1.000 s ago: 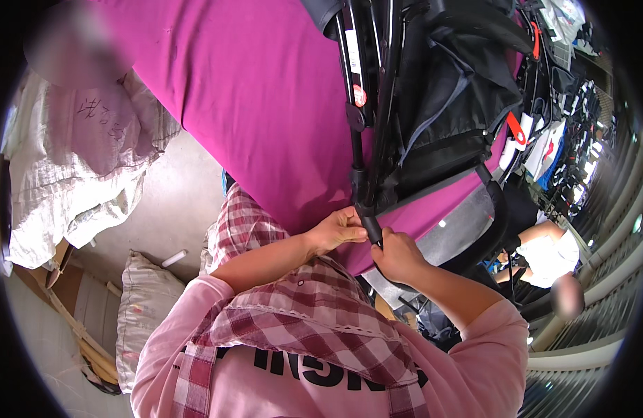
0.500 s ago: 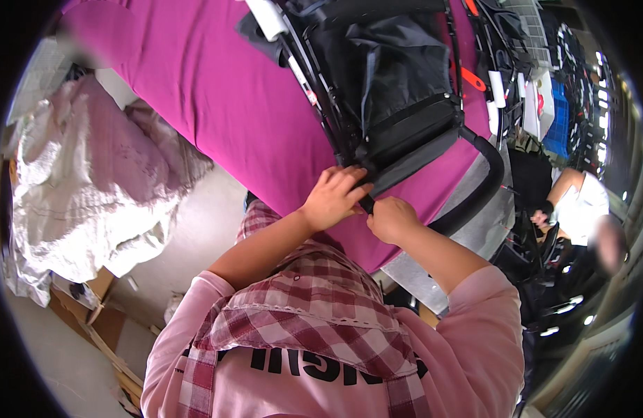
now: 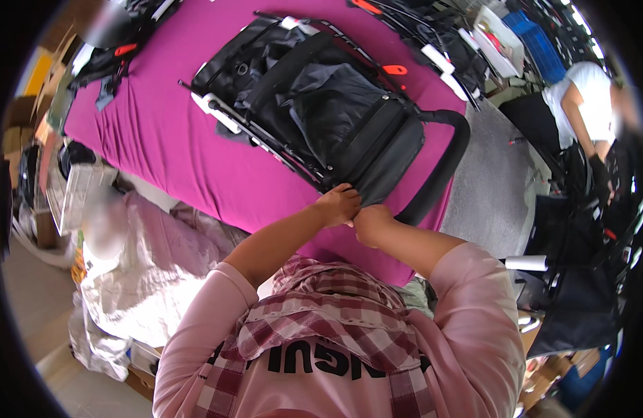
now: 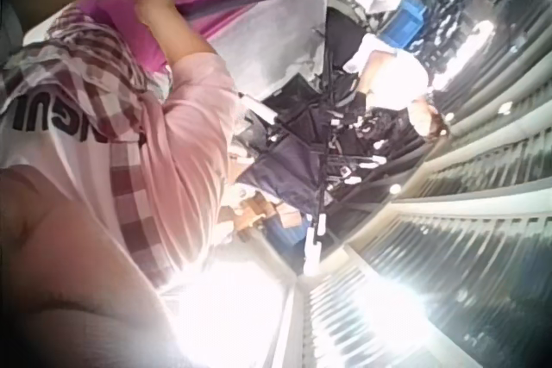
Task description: The person unpacks a folded stroller from a plastic bag and assembles it on a pink-covered table. They attach a black fabric seat cover, secure straps, and place a black carrying bag onto the stroller frame. The person repeats this process for a second stroller, handling plastic bags, fabric covers, and stroller frames.
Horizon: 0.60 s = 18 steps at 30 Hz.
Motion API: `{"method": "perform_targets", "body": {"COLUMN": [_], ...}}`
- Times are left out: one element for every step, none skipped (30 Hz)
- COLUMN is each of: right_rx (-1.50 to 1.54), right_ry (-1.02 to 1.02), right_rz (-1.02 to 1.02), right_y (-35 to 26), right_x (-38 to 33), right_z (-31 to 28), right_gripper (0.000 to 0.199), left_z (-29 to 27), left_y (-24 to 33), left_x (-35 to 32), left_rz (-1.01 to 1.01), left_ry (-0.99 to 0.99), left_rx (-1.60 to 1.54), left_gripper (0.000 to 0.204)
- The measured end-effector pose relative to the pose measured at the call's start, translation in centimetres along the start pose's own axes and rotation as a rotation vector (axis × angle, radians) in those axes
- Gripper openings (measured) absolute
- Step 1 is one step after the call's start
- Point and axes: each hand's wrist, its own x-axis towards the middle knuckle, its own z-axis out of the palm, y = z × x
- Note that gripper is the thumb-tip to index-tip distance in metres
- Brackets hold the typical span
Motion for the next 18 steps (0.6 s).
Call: {"method": "perform_targets", "body": {"right_rx": [-0.007, -0.005, -0.004, -0.006, -0.006, -0.005, -0.007, -0.002, -0.001, -0.005, 0.014, 0.025, 0.038, 0.066, 0.1, 0.146, 0.163, 0.181], "right_ry": [-0.032, 0.006, 0.038, 0.073, 0.076, 0.078, 0.079, 0.101, 0.12, 0.142, 0.15, 0.163, 0.184, 0.192, 0.201, 0.184, 0.344, 0.498], "right_rz": [0.011, 0.007, 0.001, -0.004, -0.015, -0.034, -0.048, -0.069, -0.098, -0.122, -0.123, -0.134, -0.134, -0.119, -0.099, -0.1, -0.082, -0.071], "right_y": [0.0, 0.1, 0.1, 0.2, 0.3, 0.4, 0.5, 0.7, 0.9, 1.2, 1.3, 1.4, 1.6, 1.6, 1.7, 2.0, 1.7, 1.7], "right_x": [-0.2, -0.2, 0.0, -0.1, -0.4, -0.3, -0.5, -0.7, -0.4, -0.5, -0.6, -0.2, -0.3, -0.5, -0.7, -1.5, -1.2, -0.7], "right_z": [-0.4, -0.3, 0.2, 0.4, 0.4, 0.3, 0.3, 0.4, 0.8, 1.0, 1.4, 1.7, 1.8, 2.0, 2.3, 1.7, 2.7, 3.2], "right_gripper": [0.015, 0.015, 0.015, 0.015, 0.015, 0.016, 0.016, 0.015, 0.014, 0.013, 0.014, 0.015, 0.016, 0.016, 0.016, 0.021, 0.023, 0.025], "left_z": [-0.3, -0.5, -0.1, 0.2, 0.5, 0.8, 0.9, 1.0, 1.2, 0.8, 0.4, 0.0, -0.1, -0.3, -0.8, -1.1, 1.2, 3.1], "left_y": [-0.1, -0.3, -0.3, -0.2, 0.1, 0.2, 0.5, 0.8, 1.1, 1.5, 1.8, 1.8, 1.7, 1.9, 1.8, 1.6, 1.1, 0.7], "left_x": [0.3, 0.3, 0.1, 0.0, 0.2, 0.0, 0.0, -0.1, -0.3, -0.1, 0.0, -0.1, 0.1, 0.2, 0.7, 0.9, 0.3, -0.1], "left_rz": [0.01, 0.026, 0.04, 0.053, 0.024, 0.022, 0.023, 0.023, -0.052, -0.062, -0.075, -0.102, -0.098, -0.088, -0.068, -0.065, -0.081, -0.059], "left_ry": [-0.062, -0.01, 0.043, 0.097, 0.046, 0.112, 0.184, 0.258, 0.106, 0.054, 0.003, -0.049, -0.073, -0.113, -0.17, -0.208, -0.167, 0.008], "left_rx": [0.026, 0.04, 0.047, 0.056, 0.0, 0.058, 0.115, 0.171, 0.069, 0.069, 0.068, 0.075, 0.062, 0.073, 0.071, -0.016, 0.067, 0.139], "left_gripper": [0.045, 0.044, 0.043, 0.042, 0.041, 0.041, 0.042, 0.043, 0.039, 0.038, 0.037, 0.037, 0.037, 0.037, 0.037, 0.041, 0.047, 0.047]}}
